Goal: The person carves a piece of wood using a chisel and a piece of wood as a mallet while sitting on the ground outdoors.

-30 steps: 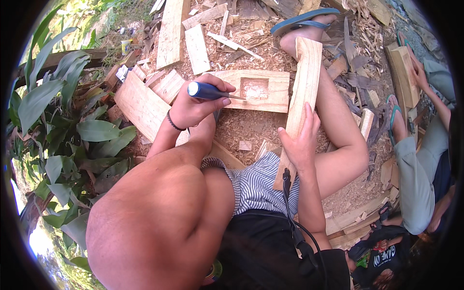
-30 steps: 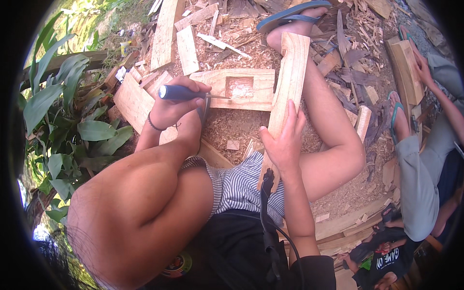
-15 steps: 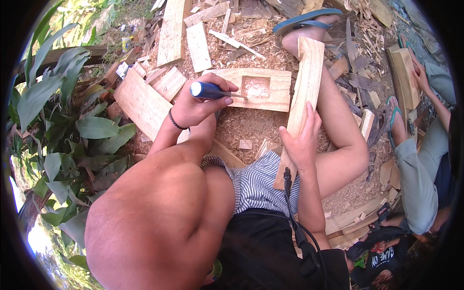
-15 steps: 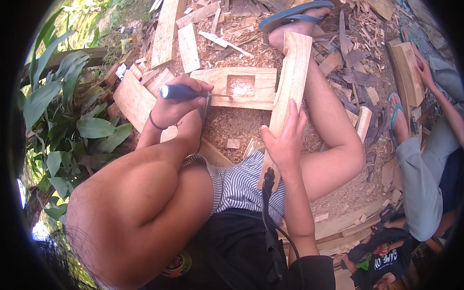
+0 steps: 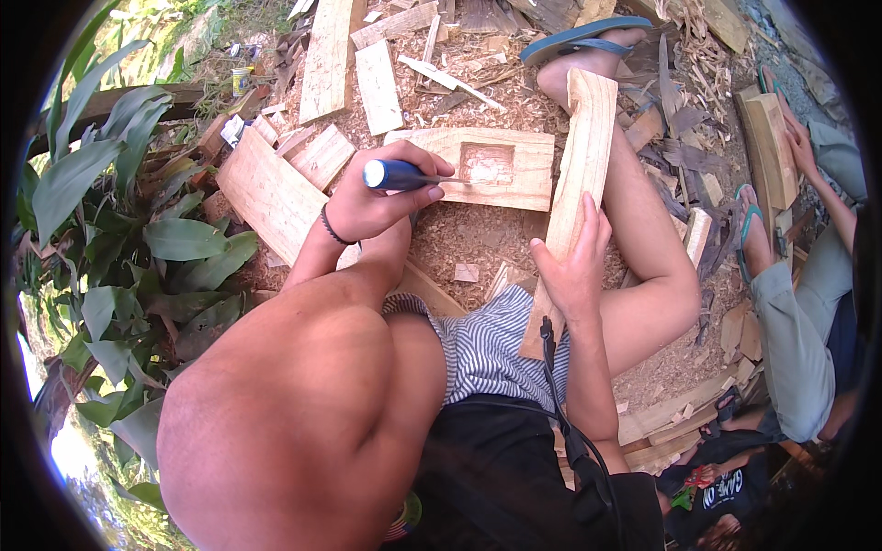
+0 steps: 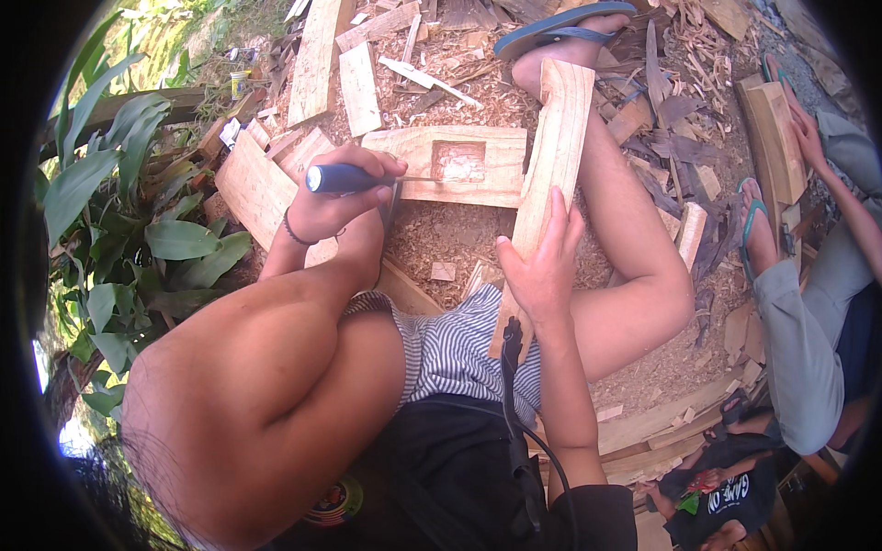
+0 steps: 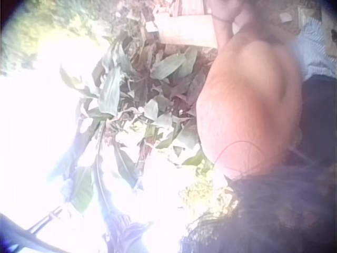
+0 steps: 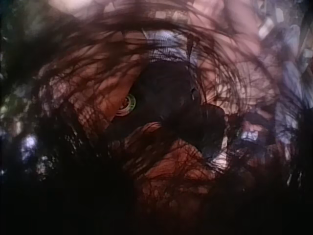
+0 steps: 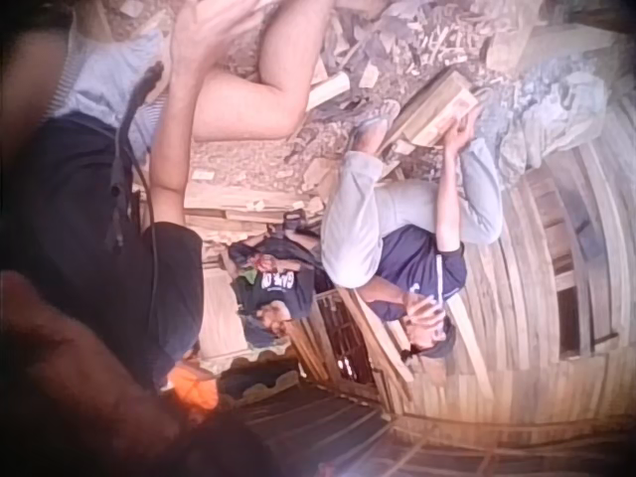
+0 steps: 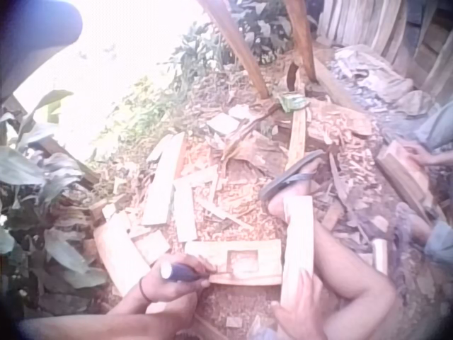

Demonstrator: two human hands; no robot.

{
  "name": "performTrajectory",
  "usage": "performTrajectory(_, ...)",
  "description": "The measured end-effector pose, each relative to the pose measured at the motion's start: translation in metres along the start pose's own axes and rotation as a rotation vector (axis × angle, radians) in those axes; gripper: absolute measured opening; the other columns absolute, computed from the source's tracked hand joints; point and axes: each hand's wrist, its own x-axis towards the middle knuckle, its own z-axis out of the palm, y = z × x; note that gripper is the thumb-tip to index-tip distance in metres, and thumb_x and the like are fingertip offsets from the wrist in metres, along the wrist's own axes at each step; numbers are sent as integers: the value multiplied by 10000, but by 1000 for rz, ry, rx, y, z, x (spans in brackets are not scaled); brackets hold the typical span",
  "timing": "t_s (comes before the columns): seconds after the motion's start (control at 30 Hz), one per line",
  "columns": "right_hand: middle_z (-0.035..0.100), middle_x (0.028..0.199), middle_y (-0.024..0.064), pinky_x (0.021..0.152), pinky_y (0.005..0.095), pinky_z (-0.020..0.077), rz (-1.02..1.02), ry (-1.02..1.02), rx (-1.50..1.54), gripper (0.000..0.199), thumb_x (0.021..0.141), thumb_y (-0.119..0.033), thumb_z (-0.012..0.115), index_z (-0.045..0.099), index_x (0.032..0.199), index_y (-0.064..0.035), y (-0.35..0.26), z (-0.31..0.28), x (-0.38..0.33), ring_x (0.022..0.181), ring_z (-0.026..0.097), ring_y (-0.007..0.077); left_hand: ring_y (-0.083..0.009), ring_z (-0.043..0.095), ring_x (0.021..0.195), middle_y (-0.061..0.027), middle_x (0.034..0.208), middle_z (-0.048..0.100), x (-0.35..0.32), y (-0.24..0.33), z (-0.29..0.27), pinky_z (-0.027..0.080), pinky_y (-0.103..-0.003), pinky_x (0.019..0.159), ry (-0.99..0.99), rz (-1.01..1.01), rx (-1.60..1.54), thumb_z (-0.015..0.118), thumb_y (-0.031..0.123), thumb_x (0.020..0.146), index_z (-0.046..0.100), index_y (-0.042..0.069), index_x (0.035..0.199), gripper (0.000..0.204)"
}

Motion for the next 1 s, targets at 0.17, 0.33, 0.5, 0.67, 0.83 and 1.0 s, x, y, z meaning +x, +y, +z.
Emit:
performTrajectory(0.17,292,1416,287,1072,503,416,8,-4,5,916,784,-176,739,232,1527,-7,-1,-1,0,1285,440,464,-189,685,999,-117,1053,718,0,0,0,553,-326,871,-5,7,9,762,-7,835,643,35,1030,232)
performTrajectory(0.33,297,1414,285,1064,496,426,11,-5,7,918,781,-174,741,233,1528,-12,-3,-1,0,1275,451,461,-190,686,992,-115,1046,718,0,1,0,553,-325,867,-11,11,16,764,-2,834,645,36,1030,232)
performTrajectory(0.5,302,1410,282,1060,491,431,-12,12,-3,922,775,-171,746,237,1529,-22,0,0,0,1267,459,457,-190,687,985,-113,1040,718,0,0,0,552,-324,862,-10,18,21,765,2,832,648,37,1029,232)
performTrajectory(0.67,309,1404,274,1053,488,436,-13,16,15,920,772,-166,746,241,1528,-23,-1,1,1,1258,464,455,-191,688,977,-111,1033,718,0,-1,0,551,-323,857,-9,19,22,767,6,831,650,38,1029,232)
performTrajectory(0.83,313,1398,267,1049,489,440,-40,28,1,915,772,-163,746,246,1526,-24,1,2,1,1250,471,449,-192,688,970,-109,1026,717,0,-1,0,550,-323,852,-6,22,25,769,11,829,653,39,1029,233)
performTrajectory(1.0,312,1398,267,1052,490,435,-31,23,3,914,772,-161,745,246,1526,-24,-1,1,1,1254,466,449,-192,689,963,-108,1020,717,-1,-1,-1,549,-322,848,-5,26,30,771,15,828,655,41,1028,233)
